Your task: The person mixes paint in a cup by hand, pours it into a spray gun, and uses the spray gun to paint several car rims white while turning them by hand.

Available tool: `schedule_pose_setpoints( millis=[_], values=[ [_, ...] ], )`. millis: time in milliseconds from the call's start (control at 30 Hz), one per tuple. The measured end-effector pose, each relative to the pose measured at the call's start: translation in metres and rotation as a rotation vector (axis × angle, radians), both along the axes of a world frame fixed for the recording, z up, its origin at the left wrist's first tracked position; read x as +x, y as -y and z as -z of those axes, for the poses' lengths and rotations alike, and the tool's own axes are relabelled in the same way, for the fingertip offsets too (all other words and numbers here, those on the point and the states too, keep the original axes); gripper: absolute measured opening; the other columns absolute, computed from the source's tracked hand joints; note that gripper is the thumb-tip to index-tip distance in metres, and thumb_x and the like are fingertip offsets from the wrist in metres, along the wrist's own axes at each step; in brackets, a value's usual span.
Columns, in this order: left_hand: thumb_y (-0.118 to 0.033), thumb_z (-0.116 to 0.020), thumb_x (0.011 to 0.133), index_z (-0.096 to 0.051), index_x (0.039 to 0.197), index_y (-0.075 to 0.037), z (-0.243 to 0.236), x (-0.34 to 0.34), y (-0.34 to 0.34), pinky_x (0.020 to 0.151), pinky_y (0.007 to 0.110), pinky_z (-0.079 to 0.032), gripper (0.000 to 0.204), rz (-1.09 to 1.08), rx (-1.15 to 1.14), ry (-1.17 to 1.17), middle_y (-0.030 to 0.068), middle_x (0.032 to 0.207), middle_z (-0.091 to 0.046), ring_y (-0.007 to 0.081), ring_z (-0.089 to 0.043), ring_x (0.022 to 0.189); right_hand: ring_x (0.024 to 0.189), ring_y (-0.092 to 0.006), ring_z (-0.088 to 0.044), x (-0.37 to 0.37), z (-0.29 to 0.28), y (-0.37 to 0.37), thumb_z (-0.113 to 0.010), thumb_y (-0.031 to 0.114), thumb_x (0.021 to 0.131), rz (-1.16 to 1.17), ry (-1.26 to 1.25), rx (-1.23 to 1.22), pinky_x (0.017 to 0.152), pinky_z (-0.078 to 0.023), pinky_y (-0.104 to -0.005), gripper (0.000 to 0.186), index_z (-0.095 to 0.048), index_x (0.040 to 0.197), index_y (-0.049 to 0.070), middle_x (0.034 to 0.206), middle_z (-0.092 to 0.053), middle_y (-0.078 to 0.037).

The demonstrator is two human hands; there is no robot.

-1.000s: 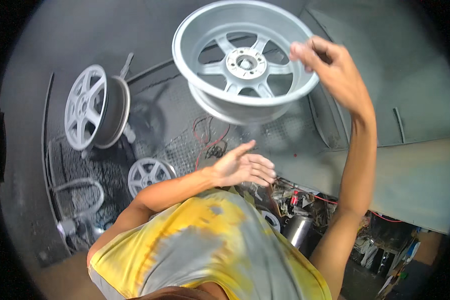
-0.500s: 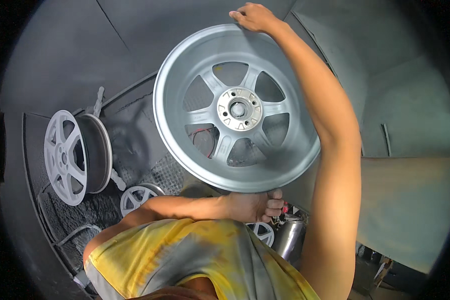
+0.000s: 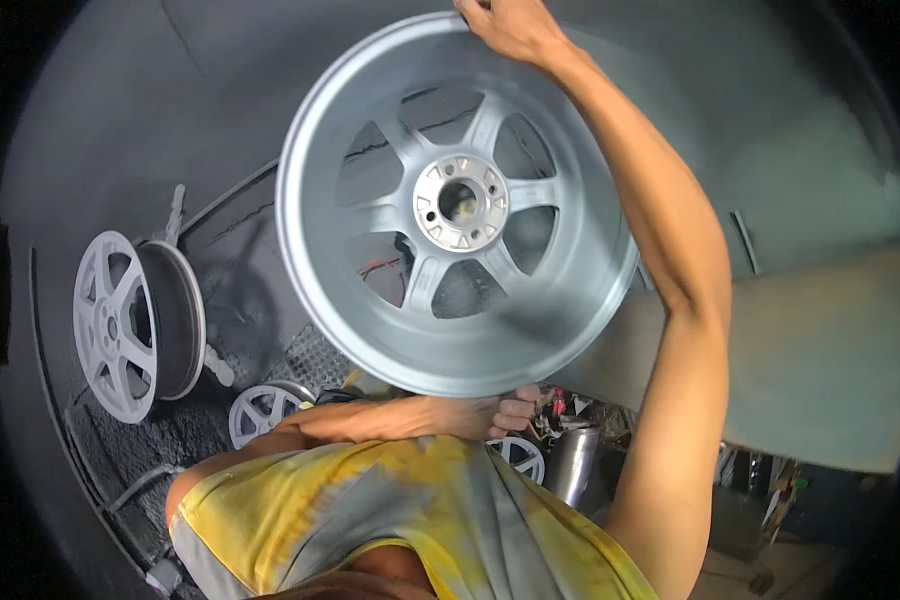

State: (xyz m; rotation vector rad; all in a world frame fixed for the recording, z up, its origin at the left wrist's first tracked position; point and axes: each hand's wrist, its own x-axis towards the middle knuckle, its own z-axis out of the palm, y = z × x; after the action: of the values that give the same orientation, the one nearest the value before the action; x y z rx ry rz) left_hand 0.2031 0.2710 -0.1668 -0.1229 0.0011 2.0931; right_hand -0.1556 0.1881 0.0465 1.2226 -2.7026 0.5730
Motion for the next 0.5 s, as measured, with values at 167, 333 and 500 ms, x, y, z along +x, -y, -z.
schedule_pose_setpoints(
  millis=[167,333,500],
  values=[
    [-0.047,-0.056,0.101,-0.059,0.094,-0.015,0.016,-0.016,-0.031,0.061,0.030,-0.041,0.033,-0.011,0.072,0.000,-0.0043,0.074,-0.046,0.0118,-0.044,0.065,0.069,-0.0134,-0.057,0.138,-0.126,-0.099,-0.060,0.036,0.106,-0.080,-0.267,-0.426,0.064,-0.046,-0.0344,0.043,-0.076,0.084,0.004,0.073,-0.066,-0.004],
    [-0.042,-0.059,0.102,-0.061,0.138,-0.002,0.069,-0.107,-0.063,0.090,0.051,-0.057,0.054,-0.175,0.487,-0.241,0.0112,0.098,-0.071,0.0278,-0.069,0.099,0.100,-0.0125,-0.059,0.229,-0.192,-0.266,-0.065,0.041,0.103,0.195,-0.544,-0.632,0.094,-0.046,-0.0271,0.044,-0.076,0.121,0.003,0.104,-0.067,0.000],
    [-0.043,-0.059,0.103,-0.061,0.138,-0.001,-0.057,-0.150,-0.002,0.089,0.051,-0.057,0.054,-0.617,-0.049,-0.350,0.0117,0.099,-0.072,0.0279,-0.070,0.098,0.116,-0.0212,-0.067,0.242,-0.131,-0.376,-0.064,0.038,0.104,0.539,0.055,-1.005,0.106,-0.049,-0.0336,0.052,-0.065,0.135,-0.004,0.128,-0.070,-0.012]
  ],
)
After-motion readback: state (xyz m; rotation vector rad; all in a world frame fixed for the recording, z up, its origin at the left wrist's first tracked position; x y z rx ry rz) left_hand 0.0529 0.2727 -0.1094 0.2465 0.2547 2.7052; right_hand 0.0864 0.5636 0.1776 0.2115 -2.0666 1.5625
